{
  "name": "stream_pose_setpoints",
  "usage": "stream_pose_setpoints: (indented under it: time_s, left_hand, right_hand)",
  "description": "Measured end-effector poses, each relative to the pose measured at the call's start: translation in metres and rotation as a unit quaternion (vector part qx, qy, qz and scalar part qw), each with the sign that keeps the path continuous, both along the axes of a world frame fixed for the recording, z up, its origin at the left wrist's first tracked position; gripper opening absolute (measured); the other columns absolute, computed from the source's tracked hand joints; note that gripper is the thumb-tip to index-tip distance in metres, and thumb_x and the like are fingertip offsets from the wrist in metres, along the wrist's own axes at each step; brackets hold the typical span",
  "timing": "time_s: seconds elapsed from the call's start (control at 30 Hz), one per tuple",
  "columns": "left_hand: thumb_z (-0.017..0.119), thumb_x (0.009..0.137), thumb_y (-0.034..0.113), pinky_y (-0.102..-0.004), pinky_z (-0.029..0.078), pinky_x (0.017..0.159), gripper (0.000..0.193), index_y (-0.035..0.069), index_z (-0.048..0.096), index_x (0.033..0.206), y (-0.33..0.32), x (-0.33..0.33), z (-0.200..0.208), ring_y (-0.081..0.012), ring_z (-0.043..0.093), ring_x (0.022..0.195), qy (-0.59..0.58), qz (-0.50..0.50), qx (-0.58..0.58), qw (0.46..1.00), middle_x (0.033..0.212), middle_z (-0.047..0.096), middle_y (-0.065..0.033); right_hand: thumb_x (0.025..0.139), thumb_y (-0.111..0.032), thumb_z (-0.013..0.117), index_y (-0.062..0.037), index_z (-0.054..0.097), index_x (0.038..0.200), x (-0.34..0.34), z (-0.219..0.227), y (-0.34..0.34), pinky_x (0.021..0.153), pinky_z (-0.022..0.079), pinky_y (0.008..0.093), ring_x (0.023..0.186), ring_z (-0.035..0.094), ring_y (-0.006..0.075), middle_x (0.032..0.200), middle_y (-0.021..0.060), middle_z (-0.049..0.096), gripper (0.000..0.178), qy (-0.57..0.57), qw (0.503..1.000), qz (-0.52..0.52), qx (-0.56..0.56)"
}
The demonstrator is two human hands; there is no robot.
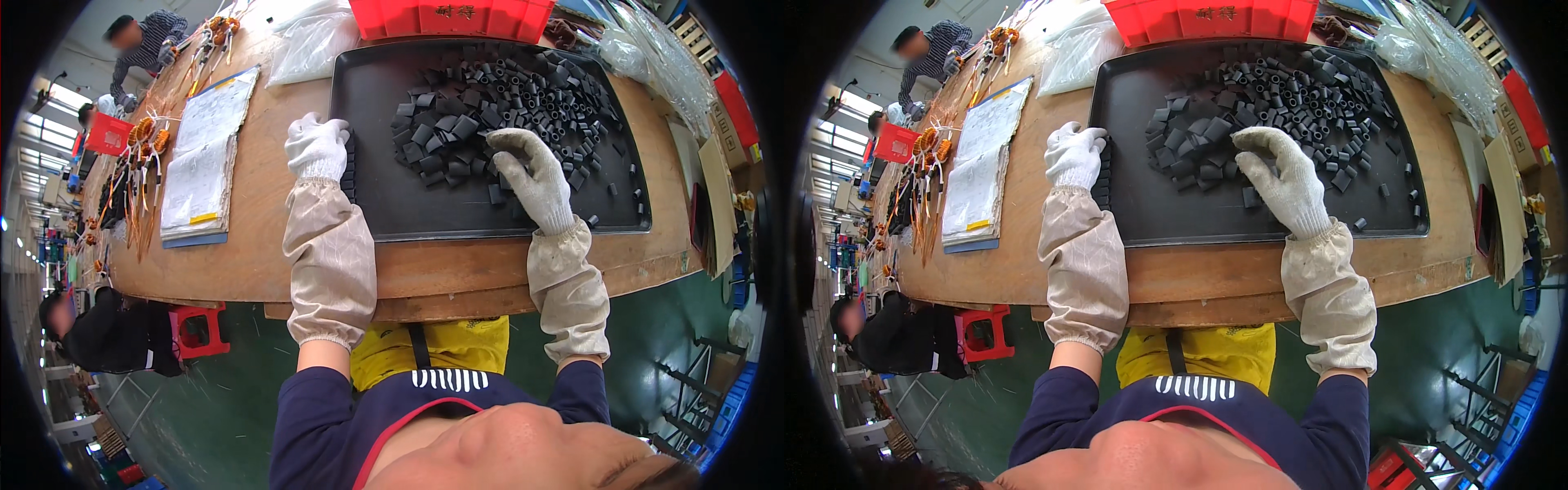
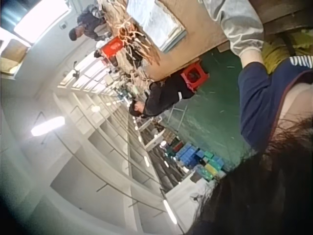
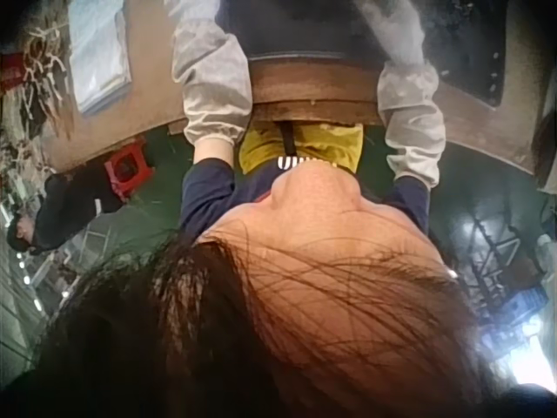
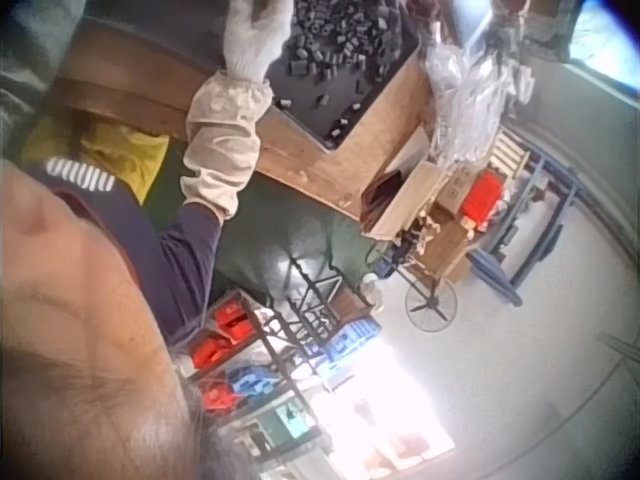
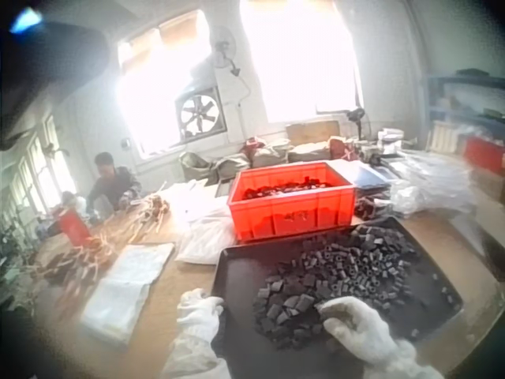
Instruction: The person picks small black plastic components from a tray and inserts them into a larger black plastic piece. They repeat this action continuously, placing the assembled units in a row on the tray.
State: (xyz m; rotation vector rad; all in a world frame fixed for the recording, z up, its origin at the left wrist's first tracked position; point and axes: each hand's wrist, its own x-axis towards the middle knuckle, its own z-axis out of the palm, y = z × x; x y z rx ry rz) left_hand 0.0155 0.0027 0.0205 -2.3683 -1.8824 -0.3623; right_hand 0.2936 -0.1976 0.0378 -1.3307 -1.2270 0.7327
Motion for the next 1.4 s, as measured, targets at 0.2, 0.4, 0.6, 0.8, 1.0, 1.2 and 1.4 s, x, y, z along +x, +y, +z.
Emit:
stream_pose_setpoints:
  time_s: [0.2,0.4,0.6,0.8,1.0,1.2,1.4]
  left_hand:
    - [0.075,0.089,0.022,-0.0435,0.048,0.106,0.020,0.027,0.080,0.108,-0.002,0.004,-0.002,-0.0319,0.058,0.125,-0.036,-0.033,0.132,0.990,0.131,0.064,-0.0123]
    - [0.084,0.079,0.029,-0.0460,0.053,0.092,0.024,0.013,0.079,0.096,-0.043,0.051,0.015,-0.0344,0.064,0.108,-0.242,-0.309,0.129,0.911,0.105,0.072,-0.0112]
    - [0.085,0.077,0.033,-0.0444,0.050,0.096,0.031,0.014,0.076,0.100,-0.076,0.070,0.029,-0.0347,0.061,0.109,-0.062,-0.273,-0.057,0.958,0.105,0.068,-0.0102]
    - [0.084,0.079,0.036,-0.0436,0.052,0.094,0.034,0.018,0.074,0.106,-0.060,0.067,0.021,-0.0326,0.061,0.110,-0.059,-0.303,-0.098,0.946,0.109,0.067,-0.0097]
    - [0.083,0.078,0.031,-0.0440,0.053,0.088,0.032,0.016,0.073,0.105,-0.070,0.064,0.020,-0.0318,0.064,0.101,-0.051,-0.314,-0.043,0.947,0.102,0.069,-0.0080]
    - [0.084,0.078,0.028,-0.0432,0.054,0.087,0.030,0.012,0.072,0.100,-0.066,0.068,0.012,-0.0305,0.066,0.095,-0.074,-0.336,-0.047,0.938,0.093,0.069,-0.0085]
    - [0.079,0.090,0.013,-0.0290,0.055,0.079,0.018,0.005,0.069,0.102,-0.081,0.080,0.023,-0.0110,0.068,0.086,-0.368,-0.308,-0.241,0.844,0.091,0.074,-0.0047]
  right_hand:
    - [0.097,-0.004,0.067,-0.0022,0.066,0.125,0.006,0.001,0.001,0.097,0.052,0.0275,0.108,0.066,0.0117,0.117,0.0050,0.071,0.027,-0.006,0.999,-0.035,0.016]
    - [0.090,-0.005,0.074,-0.0057,0.069,0.118,0.021,0.002,0.004,0.092,0.055,0.0333,0.104,0.070,0.0200,0.111,0.0077,0.074,0.028,-0.194,0.964,-0.162,0.084]
    - [0.083,-0.021,0.080,-0.0104,0.074,0.101,0.044,0.003,-0.001,0.085,0.054,0.0417,0.092,0.067,0.0308,0.094,0.0075,0.070,0.022,-0.444,0.878,-0.175,-0.046]
    - [0.083,-0.035,0.080,-0.0116,0.078,0.095,0.031,0.014,-0.009,0.097,0.049,0.0456,0.111,0.059,0.0336,0.108,0.0096,0.066,0.027,-0.493,0.852,-0.070,-0.163]
    - [0.082,-0.027,0.080,-0.0130,0.075,0.100,0.030,0.007,-0.007,0.096,0.049,0.0454,0.112,0.059,0.0330,0.110,0.0089,0.066,0.023,-0.471,0.877,-0.048,-0.079]
    - [0.081,-0.011,0.081,-0.0082,0.072,0.108,0.019,0.002,0.005,0.078,0.054,0.0400,0.083,0.068,0.0291,0.090,0.0085,0.072,0.028,-0.329,0.927,-0.161,0.084]
    - [0.081,-0.010,0.080,-0.0122,0.073,0.114,0.001,-0.001,0.007,0.074,0.052,0.0382,0.079,0.064,0.0246,0.086,0.0051,0.067,0.033,-0.345,0.926,-0.101,0.112]
